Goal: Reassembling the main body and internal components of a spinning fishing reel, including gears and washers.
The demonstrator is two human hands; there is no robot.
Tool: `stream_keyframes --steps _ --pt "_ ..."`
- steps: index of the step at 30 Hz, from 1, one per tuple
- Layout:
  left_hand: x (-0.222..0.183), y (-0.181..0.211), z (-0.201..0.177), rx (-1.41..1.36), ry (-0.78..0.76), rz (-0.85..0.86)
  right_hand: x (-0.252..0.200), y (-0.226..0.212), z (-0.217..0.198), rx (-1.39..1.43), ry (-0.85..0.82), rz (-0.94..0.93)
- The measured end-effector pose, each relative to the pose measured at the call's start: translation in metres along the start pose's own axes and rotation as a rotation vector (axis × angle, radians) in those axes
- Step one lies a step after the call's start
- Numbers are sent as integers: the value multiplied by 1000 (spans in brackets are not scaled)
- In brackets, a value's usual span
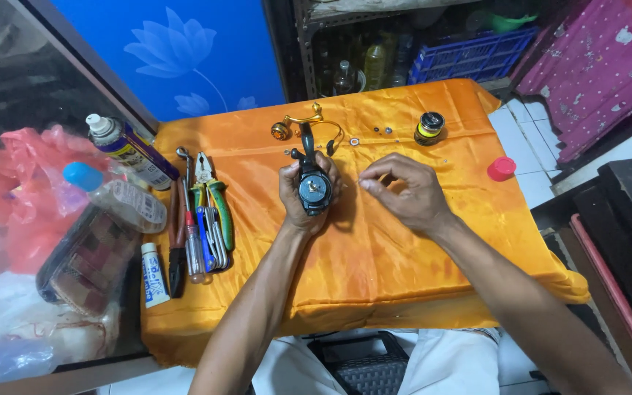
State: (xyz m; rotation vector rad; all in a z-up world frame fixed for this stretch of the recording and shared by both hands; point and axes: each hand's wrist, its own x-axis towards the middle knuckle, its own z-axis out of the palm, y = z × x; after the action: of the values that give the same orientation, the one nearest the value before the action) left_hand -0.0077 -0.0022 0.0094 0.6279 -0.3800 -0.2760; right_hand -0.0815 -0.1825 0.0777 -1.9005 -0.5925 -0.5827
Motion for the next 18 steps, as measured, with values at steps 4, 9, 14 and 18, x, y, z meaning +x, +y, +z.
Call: stream_keyframes --steps 4,9,14,18 --pt "1 -8 -5 87 57 0 -11 19 6 103 36 99" --pt "-2 13 6 913 30 134 -17 -14 8 535 62 481" --pt "-4 18 -8 1161 80 -17 -26 -28 10 650 103 652" --pt "-14 28 28 1446 175 -247 -50 7 22 666 149 698"
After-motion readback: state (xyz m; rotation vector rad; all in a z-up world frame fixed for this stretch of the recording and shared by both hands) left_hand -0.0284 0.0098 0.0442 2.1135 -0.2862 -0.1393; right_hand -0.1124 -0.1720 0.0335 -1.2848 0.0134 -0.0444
